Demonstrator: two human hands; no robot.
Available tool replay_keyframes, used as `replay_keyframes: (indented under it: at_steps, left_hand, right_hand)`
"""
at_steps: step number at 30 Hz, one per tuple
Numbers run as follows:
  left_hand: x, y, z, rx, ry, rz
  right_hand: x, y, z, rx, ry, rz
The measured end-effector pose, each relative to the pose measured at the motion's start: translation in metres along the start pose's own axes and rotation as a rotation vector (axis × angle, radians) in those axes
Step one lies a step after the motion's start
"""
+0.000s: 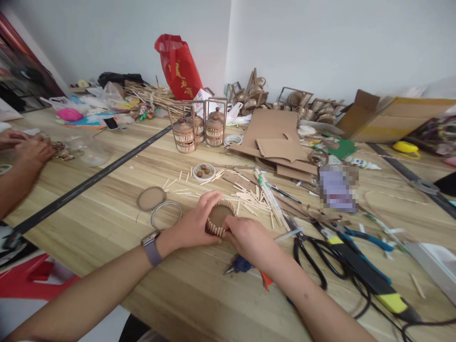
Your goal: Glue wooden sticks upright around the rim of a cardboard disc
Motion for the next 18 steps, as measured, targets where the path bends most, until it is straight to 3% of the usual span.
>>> replay_keyframes:
  at_steps: [18]
  left_hand:
    - [0.0017, 0.0095, -0.0057, -0.052, 0.084, -0.007]
  right_hand:
    - [0.0013, -0.0023, 0.0038, 0.012, 0.013, 0.054]
Point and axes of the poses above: each hand's wrist, its own x-axis away from the middle knuckle, its own z-axis out of the back of the hand, y = z × x, the point moved 4 cm from there along -x, towards the middle knuckle, and after that the axes turned 3 degrees about z, right-handed, at the moved point
